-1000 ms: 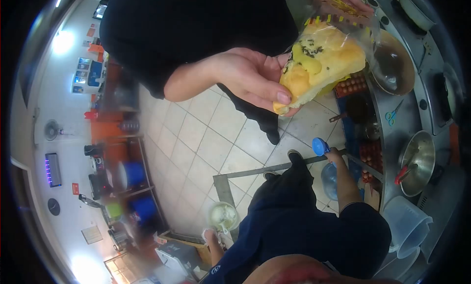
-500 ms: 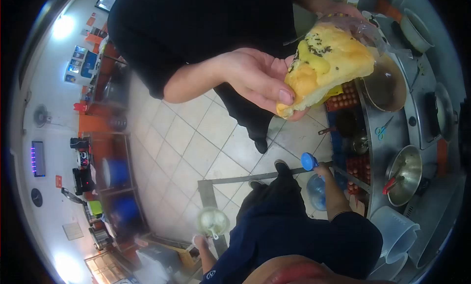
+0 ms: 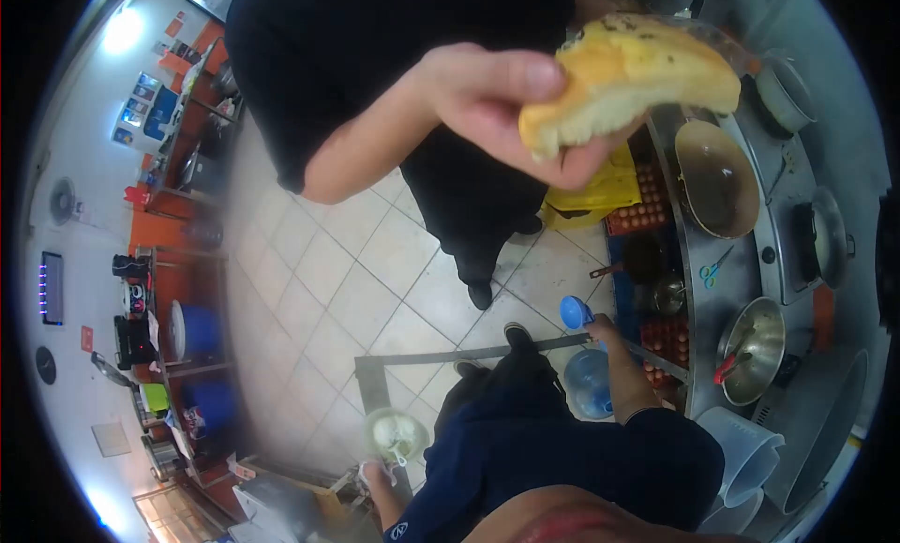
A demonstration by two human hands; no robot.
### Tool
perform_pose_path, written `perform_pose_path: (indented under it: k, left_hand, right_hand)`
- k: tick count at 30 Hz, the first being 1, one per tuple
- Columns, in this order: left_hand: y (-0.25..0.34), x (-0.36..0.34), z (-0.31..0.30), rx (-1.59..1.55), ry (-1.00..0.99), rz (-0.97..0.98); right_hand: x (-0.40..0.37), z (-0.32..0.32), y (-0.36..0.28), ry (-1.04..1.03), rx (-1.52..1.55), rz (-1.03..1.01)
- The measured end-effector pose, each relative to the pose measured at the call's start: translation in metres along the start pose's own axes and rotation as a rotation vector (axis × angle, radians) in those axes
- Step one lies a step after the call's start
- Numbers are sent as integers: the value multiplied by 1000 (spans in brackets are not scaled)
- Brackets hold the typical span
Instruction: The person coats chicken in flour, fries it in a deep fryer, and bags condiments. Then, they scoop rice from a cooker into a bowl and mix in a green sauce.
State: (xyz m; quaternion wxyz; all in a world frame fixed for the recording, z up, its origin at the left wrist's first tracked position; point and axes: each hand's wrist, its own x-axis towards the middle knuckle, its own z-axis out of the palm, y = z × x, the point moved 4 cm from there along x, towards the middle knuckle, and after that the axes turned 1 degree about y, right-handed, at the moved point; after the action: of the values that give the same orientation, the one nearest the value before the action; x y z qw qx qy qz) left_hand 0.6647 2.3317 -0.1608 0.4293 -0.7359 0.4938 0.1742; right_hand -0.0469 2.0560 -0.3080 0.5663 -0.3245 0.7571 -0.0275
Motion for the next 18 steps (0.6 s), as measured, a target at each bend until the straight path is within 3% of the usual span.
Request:
perform_pose_path:
  k: [6, 18]
  left_hand:
    - [0, 11, 5, -212, 110, -53]
    - [-15, 25, 9, -409, -100, -254]
  right_hand:
    - [2, 1, -8, 30, -21, -38]
    - [-2, 3, -25, 20, -85, -45]
